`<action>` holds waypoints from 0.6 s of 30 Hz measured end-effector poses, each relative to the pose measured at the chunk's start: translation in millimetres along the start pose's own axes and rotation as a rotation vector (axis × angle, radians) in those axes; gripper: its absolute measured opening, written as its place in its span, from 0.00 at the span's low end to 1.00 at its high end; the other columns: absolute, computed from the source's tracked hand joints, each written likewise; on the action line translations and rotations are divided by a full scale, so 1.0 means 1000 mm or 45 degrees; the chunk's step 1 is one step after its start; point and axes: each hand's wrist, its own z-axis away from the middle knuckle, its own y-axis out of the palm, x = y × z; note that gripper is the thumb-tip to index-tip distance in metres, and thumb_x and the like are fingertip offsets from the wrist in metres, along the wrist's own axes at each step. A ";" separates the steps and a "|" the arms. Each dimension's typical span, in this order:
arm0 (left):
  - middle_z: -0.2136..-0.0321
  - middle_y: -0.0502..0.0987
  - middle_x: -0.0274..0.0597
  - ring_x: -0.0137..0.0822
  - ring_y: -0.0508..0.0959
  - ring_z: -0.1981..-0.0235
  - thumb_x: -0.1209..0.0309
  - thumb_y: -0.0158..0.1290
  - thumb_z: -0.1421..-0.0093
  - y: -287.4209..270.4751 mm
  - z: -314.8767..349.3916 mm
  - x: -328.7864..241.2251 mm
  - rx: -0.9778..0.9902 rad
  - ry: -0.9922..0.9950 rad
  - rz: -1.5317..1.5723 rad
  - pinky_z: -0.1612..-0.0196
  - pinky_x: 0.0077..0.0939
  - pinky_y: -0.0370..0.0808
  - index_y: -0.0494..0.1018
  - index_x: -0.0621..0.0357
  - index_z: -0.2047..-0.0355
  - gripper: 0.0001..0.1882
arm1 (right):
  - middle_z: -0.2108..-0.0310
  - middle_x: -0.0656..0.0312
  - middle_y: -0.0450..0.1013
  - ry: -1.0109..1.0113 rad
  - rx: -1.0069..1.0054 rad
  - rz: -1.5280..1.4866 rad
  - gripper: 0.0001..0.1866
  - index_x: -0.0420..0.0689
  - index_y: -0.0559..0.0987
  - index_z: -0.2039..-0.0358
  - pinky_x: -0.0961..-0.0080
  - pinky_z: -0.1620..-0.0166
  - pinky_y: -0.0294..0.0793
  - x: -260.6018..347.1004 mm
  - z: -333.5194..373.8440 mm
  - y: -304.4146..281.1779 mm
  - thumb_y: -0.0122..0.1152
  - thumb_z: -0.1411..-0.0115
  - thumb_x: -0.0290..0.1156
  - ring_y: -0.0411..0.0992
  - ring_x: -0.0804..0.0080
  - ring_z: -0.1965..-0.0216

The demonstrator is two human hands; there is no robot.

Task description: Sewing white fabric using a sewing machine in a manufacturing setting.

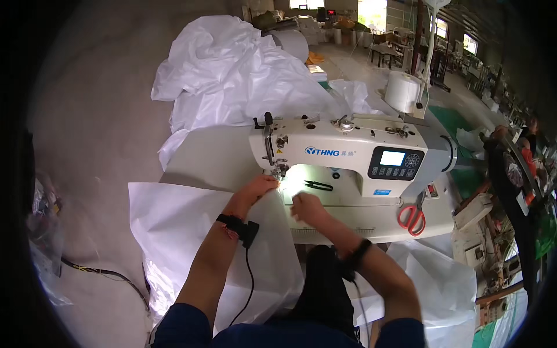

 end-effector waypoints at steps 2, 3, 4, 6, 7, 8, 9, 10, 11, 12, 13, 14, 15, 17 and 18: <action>0.72 0.76 0.37 0.27 0.73 0.73 0.63 0.55 0.48 -0.002 0.001 -0.006 0.077 -0.206 0.093 0.69 0.22 0.70 0.77 0.59 0.65 0.14 | 0.70 0.58 0.71 0.051 -0.054 -0.177 0.13 0.36 0.72 0.62 0.76 0.72 0.74 0.000 -0.019 0.005 0.45 0.39 0.33 0.73 0.71 0.73; 0.72 0.76 0.37 0.27 0.73 0.73 0.63 0.55 0.48 -0.004 0.001 -0.007 0.045 -0.215 0.090 0.69 0.22 0.70 0.77 0.59 0.65 0.14 | 0.71 0.57 0.71 0.164 0.167 -0.435 0.12 0.35 0.72 0.65 0.76 0.71 0.73 0.000 -0.028 0.009 0.46 0.40 0.32 0.73 0.70 0.73; 0.73 0.76 0.36 0.27 0.73 0.73 0.63 0.56 0.48 -0.009 0.000 -0.008 0.062 -0.153 0.183 0.69 0.22 0.70 0.77 0.59 0.65 0.14 | 0.73 0.58 0.71 0.078 0.166 -0.481 0.13 0.36 0.72 0.66 0.75 0.71 0.72 -0.001 -0.037 0.021 0.46 0.39 0.33 0.72 0.70 0.73; 0.75 0.75 0.36 0.27 0.72 0.74 0.63 0.56 0.48 -0.011 0.001 -0.003 0.097 -0.031 0.289 0.68 0.24 0.69 0.76 0.62 0.66 0.15 | 0.76 0.59 0.71 0.070 0.146 -0.573 0.13 0.36 0.73 0.68 0.74 0.72 0.72 -0.009 -0.040 0.037 0.47 0.39 0.34 0.72 0.70 0.74; 0.75 0.75 0.36 0.27 0.72 0.74 0.63 0.56 0.48 -0.012 0.000 -0.001 0.067 -0.034 0.284 0.68 0.24 0.69 0.76 0.62 0.66 0.15 | 0.77 0.57 0.71 0.040 0.047 -0.347 0.14 0.35 0.73 0.68 0.71 0.72 0.72 -0.012 -0.042 0.040 0.47 0.40 0.35 0.73 0.68 0.74; 0.76 0.75 0.37 0.28 0.71 0.74 0.62 0.56 0.48 -0.013 0.000 0.001 0.052 0.090 0.147 0.68 0.25 0.69 0.76 0.63 0.67 0.15 | 0.79 0.55 0.72 0.053 -0.073 -0.093 0.15 0.35 0.73 0.69 0.68 0.72 0.71 -0.014 -0.043 0.044 0.48 0.40 0.36 0.73 0.65 0.75; 0.76 0.75 0.38 0.28 0.71 0.75 0.62 0.56 0.48 -0.013 0.000 0.003 0.063 0.211 0.018 0.69 0.26 0.68 0.75 0.64 0.68 0.15 | 0.79 0.55 0.72 0.016 -0.048 -0.121 0.15 0.35 0.73 0.69 0.68 0.72 0.71 -0.017 -0.042 0.049 0.48 0.40 0.36 0.73 0.65 0.75; 0.76 0.75 0.38 0.28 0.71 0.75 0.62 0.56 0.48 -0.012 0.000 0.004 0.043 0.205 0.017 0.69 0.26 0.68 0.75 0.64 0.68 0.15 | 0.79 0.53 0.72 -0.315 -0.272 0.325 0.14 0.35 0.74 0.68 0.67 0.72 0.72 -0.020 -0.038 0.054 0.48 0.41 0.35 0.74 0.62 0.75; 0.77 0.74 0.40 0.29 0.70 0.76 0.62 0.55 0.47 -0.012 0.000 0.004 0.012 0.218 -0.140 0.69 0.28 0.68 0.74 0.65 0.71 0.15 | 0.80 0.50 0.73 -0.535 -0.491 0.805 0.14 0.35 0.74 0.68 0.65 0.72 0.72 -0.020 -0.034 0.058 0.48 0.42 0.34 0.74 0.59 0.75; 0.79 0.74 0.42 0.30 0.70 0.76 0.61 0.54 0.46 -0.011 0.000 0.002 0.006 0.221 -0.279 0.70 0.29 0.68 0.73 0.66 0.73 0.16 | 0.80 0.50 0.73 -0.637 -0.491 0.774 0.14 0.35 0.74 0.68 0.65 0.72 0.72 -0.018 -0.031 0.060 0.48 0.42 0.34 0.74 0.59 0.75; 0.79 0.74 0.42 0.30 0.70 0.76 0.61 0.54 0.46 -0.010 0.000 0.001 -0.014 0.236 -0.295 0.70 0.29 0.68 0.73 0.66 0.73 0.16 | 0.77 0.50 0.74 -0.458 -0.432 0.936 0.13 0.35 0.74 0.66 0.65 0.70 0.73 -0.015 -0.027 0.062 0.47 0.42 0.32 0.75 0.57 0.73; 0.81 0.72 0.43 0.30 0.69 0.78 0.62 0.53 0.46 -0.009 0.001 -0.001 -0.042 0.200 -0.318 0.70 0.30 0.67 0.72 0.66 0.76 0.16 | 0.75 0.50 0.74 -0.287 -0.391 1.115 0.12 0.35 0.73 0.65 0.65 0.69 0.74 -0.010 -0.023 0.063 0.47 0.43 0.31 0.75 0.56 0.70; 0.82 0.71 0.45 0.30 0.68 0.79 0.62 0.53 0.46 -0.008 0.000 -0.003 -0.049 0.165 -0.329 0.71 0.30 0.67 0.71 0.67 0.78 0.17 | 0.75 0.50 0.74 -0.278 -0.372 1.093 0.12 0.35 0.73 0.65 0.65 0.69 0.74 -0.005 -0.021 0.065 0.47 0.43 0.31 0.75 0.56 0.70; 0.83 0.71 0.46 0.32 0.69 0.80 0.62 0.52 0.47 -0.006 -0.002 0.000 -0.058 0.194 -0.362 0.71 0.31 0.67 0.71 0.67 0.79 0.16 | 0.77 0.50 0.74 -0.279 -0.413 1.317 0.16 0.34 0.71 0.58 0.68 0.72 0.74 0.002 -0.015 0.070 0.46 0.45 0.27 0.76 0.59 0.73; 0.84 0.71 0.47 0.35 0.70 0.81 0.63 0.52 0.48 -0.005 -0.004 0.002 -0.018 0.213 -0.370 0.72 0.31 0.67 0.71 0.67 0.79 0.16 | 0.77 0.50 0.74 -0.317 -0.401 1.287 0.16 0.34 0.71 0.58 0.68 0.72 0.74 0.005 -0.013 0.072 0.46 0.45 0.27 0.76 0.59 0.73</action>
